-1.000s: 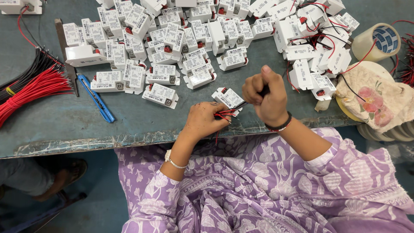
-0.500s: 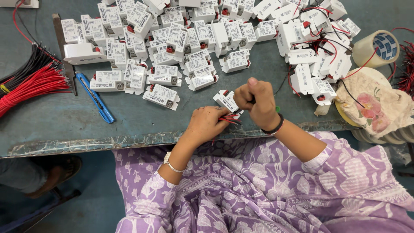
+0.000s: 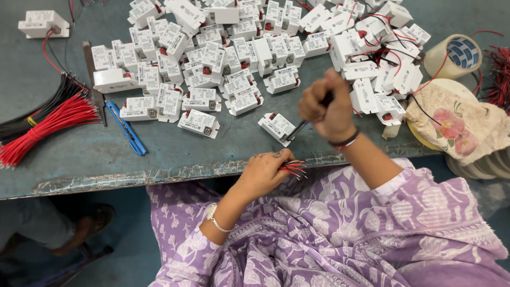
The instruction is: The person assembles multiple LED drivers by hand, inserting wires into the small rectangular housing and securing them with a tool.
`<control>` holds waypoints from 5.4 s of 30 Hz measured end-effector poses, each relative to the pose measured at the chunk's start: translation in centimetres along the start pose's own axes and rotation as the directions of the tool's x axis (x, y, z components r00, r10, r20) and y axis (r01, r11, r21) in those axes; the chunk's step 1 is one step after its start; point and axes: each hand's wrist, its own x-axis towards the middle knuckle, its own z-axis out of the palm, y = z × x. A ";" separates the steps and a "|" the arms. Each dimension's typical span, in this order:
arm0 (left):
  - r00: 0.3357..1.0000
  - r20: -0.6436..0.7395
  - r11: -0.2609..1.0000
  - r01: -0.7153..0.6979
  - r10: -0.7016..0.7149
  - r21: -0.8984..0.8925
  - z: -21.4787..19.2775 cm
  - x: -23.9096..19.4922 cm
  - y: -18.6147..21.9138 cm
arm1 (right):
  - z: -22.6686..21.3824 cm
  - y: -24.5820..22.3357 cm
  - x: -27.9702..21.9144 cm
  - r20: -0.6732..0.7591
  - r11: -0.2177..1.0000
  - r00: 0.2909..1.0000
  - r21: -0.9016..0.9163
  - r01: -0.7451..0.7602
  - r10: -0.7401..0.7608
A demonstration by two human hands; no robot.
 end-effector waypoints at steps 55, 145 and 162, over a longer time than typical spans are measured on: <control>0.909 -0.126 0.915 0.403 -0.396 0.029 -3.0 -0.9 0.4 | -4.9 4.8 0.1 0.199 0.663 0.973 -0.745 0.073 0.116; 0.947 0.034 0.925 0.305 -0.321 0.228 -5.6 -1.6 -0.7 | -5.0 4.2 1.7 -0.073 0.251 0.448 -0.742 -0.621 0.891; 0.923 -0.150 0.935 0.352 -0.355 -0.044 -5.4 -2.3 2.5 | 3.8 0.3 -3.3 -0.017 0.986 0.997 -0.151 -0.075 0.073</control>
